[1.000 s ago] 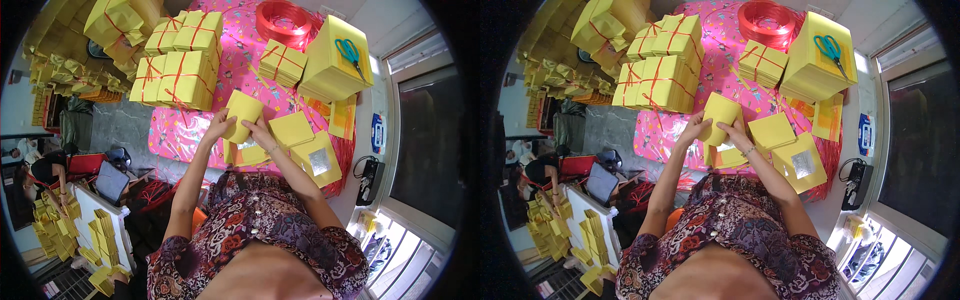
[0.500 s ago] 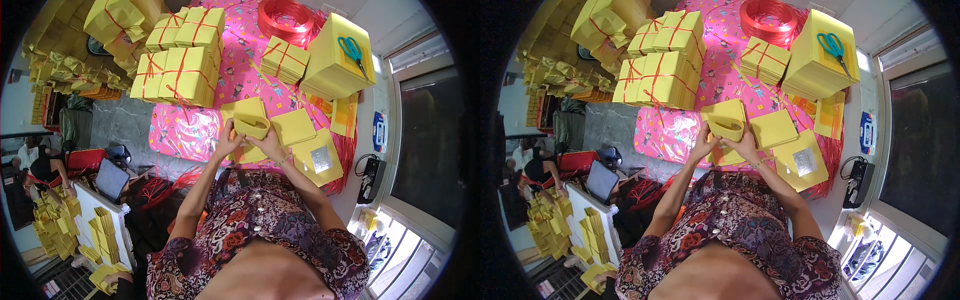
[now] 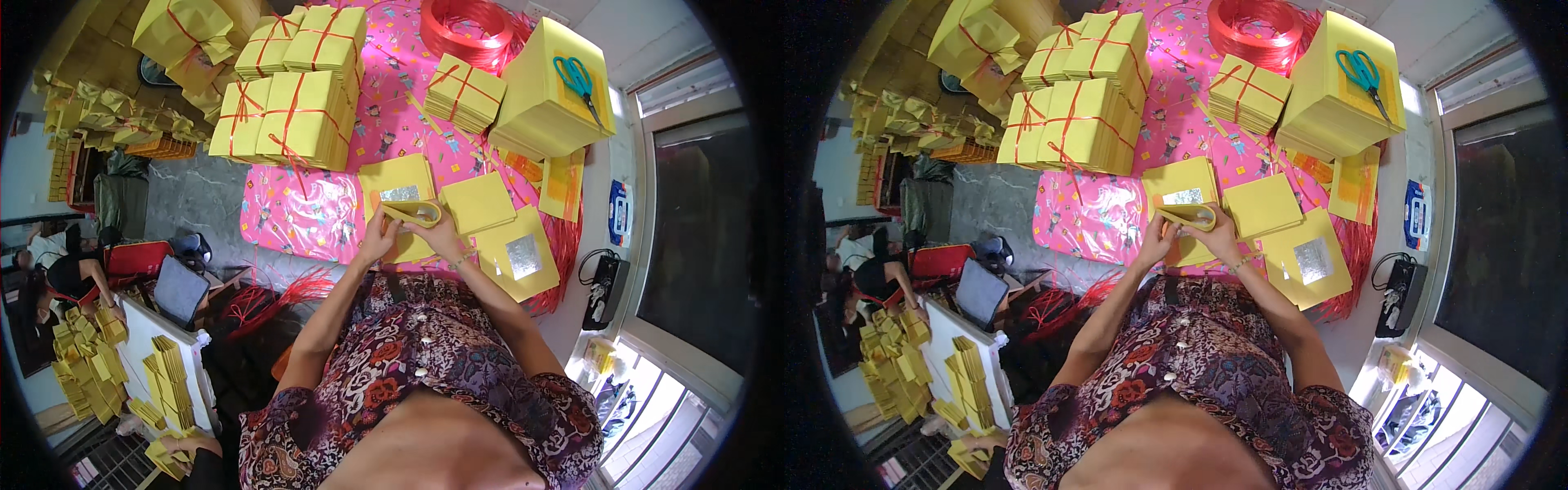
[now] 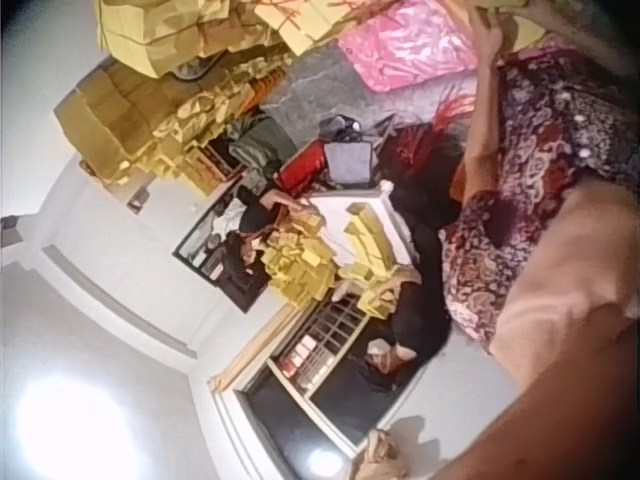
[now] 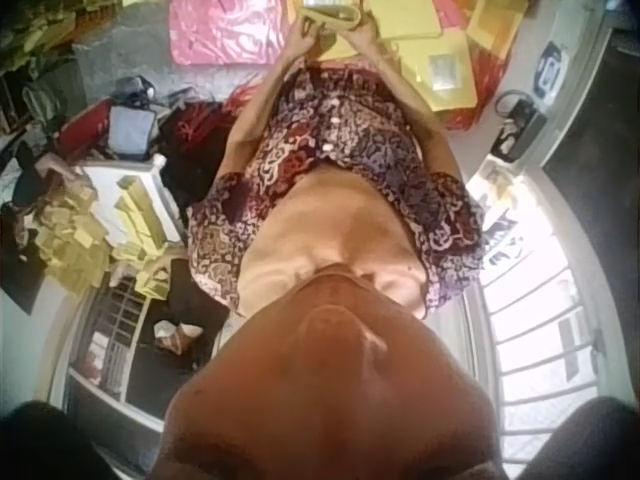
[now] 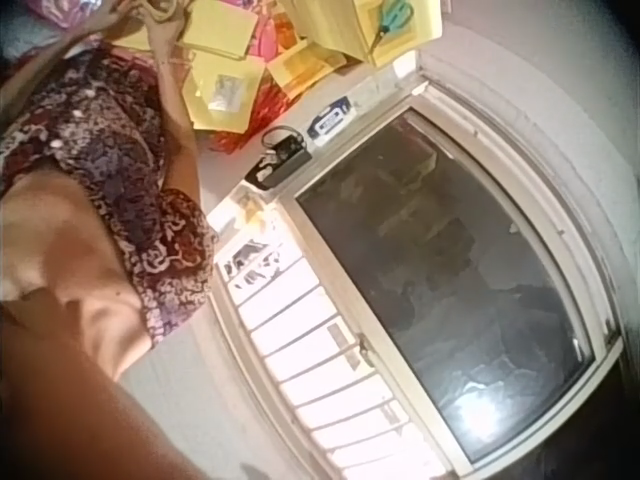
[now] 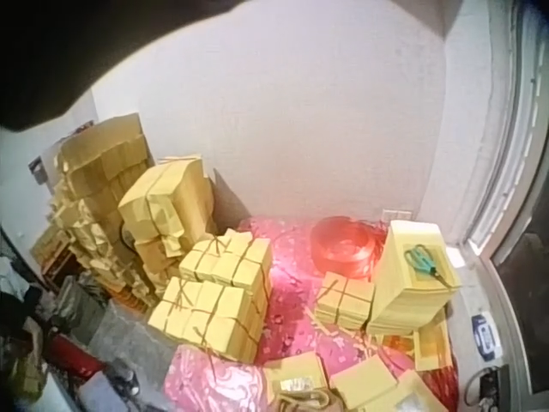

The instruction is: Counting and stacking sheets of yellow paper into bundles on a table.

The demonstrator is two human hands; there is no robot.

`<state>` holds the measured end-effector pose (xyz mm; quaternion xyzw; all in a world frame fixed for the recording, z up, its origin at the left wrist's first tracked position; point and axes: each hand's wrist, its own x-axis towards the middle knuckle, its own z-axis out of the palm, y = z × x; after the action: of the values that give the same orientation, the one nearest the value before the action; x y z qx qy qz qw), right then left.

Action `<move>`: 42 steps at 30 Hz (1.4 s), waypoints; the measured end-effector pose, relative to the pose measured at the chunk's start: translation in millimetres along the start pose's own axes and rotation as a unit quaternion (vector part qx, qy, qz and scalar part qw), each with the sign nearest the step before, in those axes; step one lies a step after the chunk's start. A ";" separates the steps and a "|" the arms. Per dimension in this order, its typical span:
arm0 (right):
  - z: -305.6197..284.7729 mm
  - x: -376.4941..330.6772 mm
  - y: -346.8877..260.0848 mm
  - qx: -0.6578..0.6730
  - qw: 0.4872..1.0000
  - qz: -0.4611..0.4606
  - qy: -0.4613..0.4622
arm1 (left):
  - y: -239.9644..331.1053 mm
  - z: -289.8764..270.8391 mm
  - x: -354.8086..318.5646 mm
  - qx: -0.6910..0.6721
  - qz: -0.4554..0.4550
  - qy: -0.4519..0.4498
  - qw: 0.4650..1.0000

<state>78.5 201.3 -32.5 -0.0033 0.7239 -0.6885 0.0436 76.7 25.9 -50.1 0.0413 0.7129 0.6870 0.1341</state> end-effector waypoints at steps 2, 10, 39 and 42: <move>-0.3 0.7 2.7 -0.013 1.000 -0.003 -0.001 | -0.6 1.3 -0.2 -0.013 0.038 0.004 0.999; 0.0 -3.8 1.7 0.012 1.000 -0.015 -0.006 | -0.1 5.8 -9.3 0.021 0.054 0.020 0.998; -30.5 23.9 -74.8 0.163 0.954 0.238 -0.079 | 84.4 -8.0 28.8 -0.176 -0.165 -0.054 0.969; -30.5 28.3 -86.8 0.206 0.939 0.265 -0.070 | 96.0 -7.4 34.7 -0.194 -0.191 -0.063 0.960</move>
<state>43.5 225.4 53.9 0.1496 0.5363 -0.7839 0.2749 29.5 32.2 40.5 -0.0791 0.5506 0.7698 0.3131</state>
